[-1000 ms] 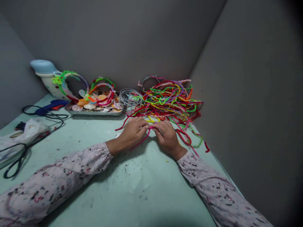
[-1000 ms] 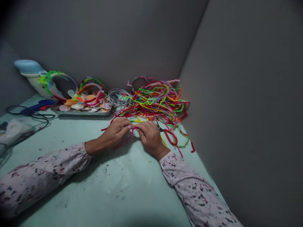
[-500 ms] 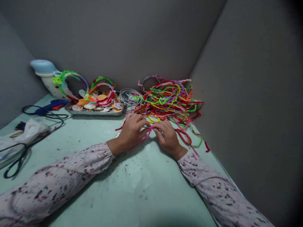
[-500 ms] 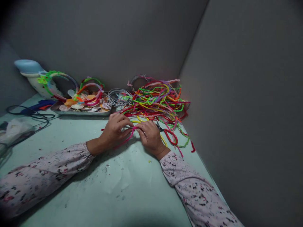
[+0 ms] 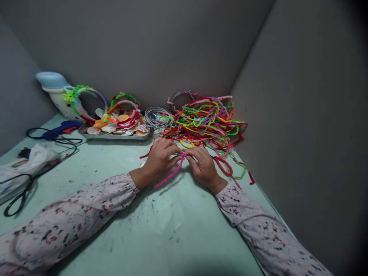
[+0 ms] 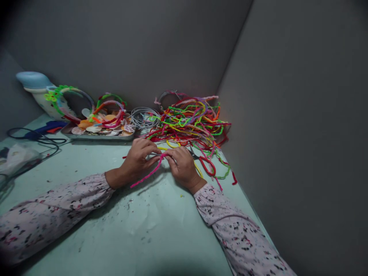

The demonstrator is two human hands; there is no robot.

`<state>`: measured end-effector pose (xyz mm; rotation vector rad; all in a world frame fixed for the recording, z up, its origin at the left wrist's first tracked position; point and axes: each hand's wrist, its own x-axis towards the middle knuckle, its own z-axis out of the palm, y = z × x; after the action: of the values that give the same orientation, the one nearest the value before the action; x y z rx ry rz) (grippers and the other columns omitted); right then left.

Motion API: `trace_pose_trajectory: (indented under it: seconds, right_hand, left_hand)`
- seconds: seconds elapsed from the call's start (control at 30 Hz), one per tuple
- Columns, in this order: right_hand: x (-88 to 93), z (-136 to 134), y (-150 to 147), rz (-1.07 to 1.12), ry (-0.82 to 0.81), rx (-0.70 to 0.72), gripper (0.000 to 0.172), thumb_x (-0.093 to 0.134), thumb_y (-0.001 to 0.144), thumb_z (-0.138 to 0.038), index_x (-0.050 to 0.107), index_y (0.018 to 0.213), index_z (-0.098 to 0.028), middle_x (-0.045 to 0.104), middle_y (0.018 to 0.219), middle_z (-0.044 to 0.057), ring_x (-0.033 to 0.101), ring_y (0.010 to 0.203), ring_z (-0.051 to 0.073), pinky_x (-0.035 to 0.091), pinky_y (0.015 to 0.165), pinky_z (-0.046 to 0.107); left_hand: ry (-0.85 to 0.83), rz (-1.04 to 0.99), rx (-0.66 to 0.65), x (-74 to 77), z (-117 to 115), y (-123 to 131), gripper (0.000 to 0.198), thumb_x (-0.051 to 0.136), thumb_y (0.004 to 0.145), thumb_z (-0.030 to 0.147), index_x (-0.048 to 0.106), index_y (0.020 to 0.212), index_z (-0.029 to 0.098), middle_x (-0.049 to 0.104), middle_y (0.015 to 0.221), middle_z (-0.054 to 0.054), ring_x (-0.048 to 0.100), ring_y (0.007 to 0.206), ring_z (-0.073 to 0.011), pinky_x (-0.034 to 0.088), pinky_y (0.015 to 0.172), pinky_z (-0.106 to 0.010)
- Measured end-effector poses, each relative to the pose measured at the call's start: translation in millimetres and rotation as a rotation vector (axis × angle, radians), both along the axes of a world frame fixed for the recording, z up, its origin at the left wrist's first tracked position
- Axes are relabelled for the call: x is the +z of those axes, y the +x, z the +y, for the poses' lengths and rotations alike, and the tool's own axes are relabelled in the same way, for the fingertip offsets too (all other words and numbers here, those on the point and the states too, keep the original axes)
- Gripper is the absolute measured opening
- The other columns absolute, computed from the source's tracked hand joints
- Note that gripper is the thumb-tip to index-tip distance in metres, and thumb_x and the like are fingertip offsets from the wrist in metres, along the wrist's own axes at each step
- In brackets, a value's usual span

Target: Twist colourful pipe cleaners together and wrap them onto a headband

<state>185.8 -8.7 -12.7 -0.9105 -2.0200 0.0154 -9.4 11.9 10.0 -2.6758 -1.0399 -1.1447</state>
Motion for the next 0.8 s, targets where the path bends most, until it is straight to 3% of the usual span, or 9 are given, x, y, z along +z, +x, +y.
trace_pose_trajectory:
  seconds: [0.43, 0.8]
  right_hand:
    - [-0.1, -0.1, -0.4, -0.015, -0.007, 0.003, 0.013, 0.049, 0.092, -0.022, 0.06, 0.1, -0.023, 0.067, 0.095, 0.006, 0.057, 0.091, 0.021, 0.044, 0.081, 0.039]
    - [-1.1, -0.3, 0.4, -0.031, -0.015, -0.012, 0.013, 0.05, 0.092, -0.023, 0.059, 0.101, -0.024, 0.066, 0.095, 0.005, 0.056, 0.091, 0.022, 0.044, 0.082, 0.04]
  left_hand:
    - [0.04, -0.007, -0.02, 0.4, 0.0, -2.0, 0.018, 0.059, 0.087, 0.036, 0.066, 0.09, 0.02, 0.065, 0.088, -0.005, 0.055, 0.087, -0.0195, 0.035, 0.083, -0.037]
    - [-0.059, -0.033, -0.025, 1.7, -2.8, -1.3, 0.02, 0.059, 0.087, 0.039, 0.065, 0.086, 0.02, 0.065, 0.086, -0.004, 0.054, 0.086, -0.0197, 0.036, 0.084, -0.037]
